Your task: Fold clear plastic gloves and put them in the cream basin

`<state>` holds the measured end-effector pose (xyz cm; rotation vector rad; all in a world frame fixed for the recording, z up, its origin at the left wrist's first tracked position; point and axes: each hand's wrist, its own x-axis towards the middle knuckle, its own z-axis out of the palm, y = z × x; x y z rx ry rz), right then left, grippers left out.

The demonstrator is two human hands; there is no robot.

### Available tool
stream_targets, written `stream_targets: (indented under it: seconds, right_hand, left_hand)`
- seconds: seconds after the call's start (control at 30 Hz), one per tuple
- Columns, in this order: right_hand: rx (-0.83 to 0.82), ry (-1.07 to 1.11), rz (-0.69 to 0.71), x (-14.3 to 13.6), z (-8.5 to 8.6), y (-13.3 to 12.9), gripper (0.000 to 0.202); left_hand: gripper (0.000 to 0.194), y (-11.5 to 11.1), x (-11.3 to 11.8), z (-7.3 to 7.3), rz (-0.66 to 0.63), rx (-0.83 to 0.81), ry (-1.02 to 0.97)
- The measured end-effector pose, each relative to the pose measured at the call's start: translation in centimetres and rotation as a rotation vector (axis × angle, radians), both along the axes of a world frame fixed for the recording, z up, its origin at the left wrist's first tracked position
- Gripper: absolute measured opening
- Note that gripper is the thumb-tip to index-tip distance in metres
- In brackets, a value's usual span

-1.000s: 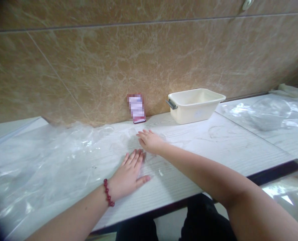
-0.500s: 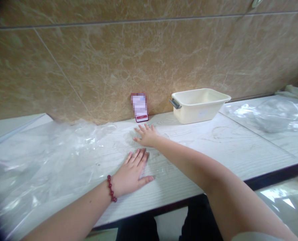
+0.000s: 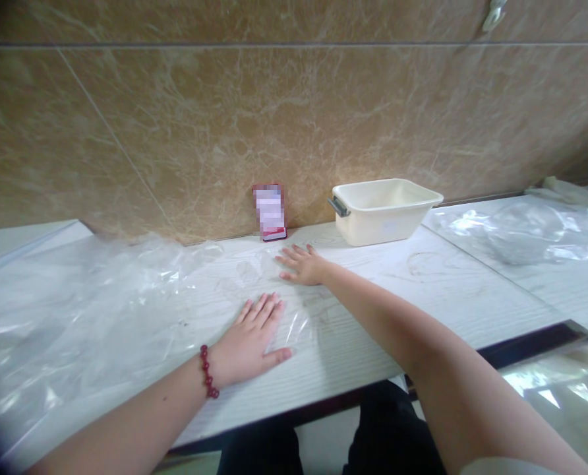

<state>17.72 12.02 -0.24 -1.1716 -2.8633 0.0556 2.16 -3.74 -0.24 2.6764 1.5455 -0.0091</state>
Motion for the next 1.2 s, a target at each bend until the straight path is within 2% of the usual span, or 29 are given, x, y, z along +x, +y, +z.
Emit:
stream_targets:
  seconds: [0.07, 0.23, 0.33, 0.4, 0.57, 0.73, 0.9, 1.07, 1.2]
  right_hand:
    - [0.03, 0.013, -0.025, 0.5, 0.0, 0.3, 0.053]
    - [0.171, 0.143, -0.262, 3.3, 1.5, 1.4, 0.046]
    - [0.091, 0.102, -0.4, 5.7, 3.1, 1.5, 0.039]
    - [-0.021, 0.039, -0.429, 6.8, 3.8, 1.3, 0.04]
    - [-0.171, -0.129, -0.461, 7.2, 4.0, 1.0, 0.037]
    - [-0.319, -0.069, -0.408, 6.8, 3.6, 1.1, 0.028]
    - [-0.334, -0.011, -0.352, 6.9, 3.9, 0.9, 0.024]
    - [-0.341, 0.122, -0.344, 7.0, 4.6, 0.7, 0.023]
    - [-0.38, 0.278, -0.258, 7.2, 4.9, 0.2, 0.017]
  left_hand:
    - [0.079, 0.0, 0.0, 0.1, -0.005, 0.005, 0.004]
    - [0.076, 0.4, -0.2, 0.7, -0.004, 0.079, -0.009]
    - [0.07, 0.9, -0.1, 1.2, 0.021, 0.152, -0.054]
    - [0.068, 1.0, 0.1, 1.3, 0.005, 0.159, -0.071]
    - [0.063, 0.9, 0.8, 1.1, -0.064, 0.095, -0.056]
    - [0.058, 1.3, 0.6, 1.5, -0.069, 0.091, -0.059]
    - [0.052, 2.0, 0.9, 2.1, -0.01, 0.134, -0.059]
    - [0.049, 2.5, 4.0, 3.4, -0.04, 0.055, -0.099]
    - [0.045, 2.9, 6.8, 4.1, -0.1, 0.02, -0.114]
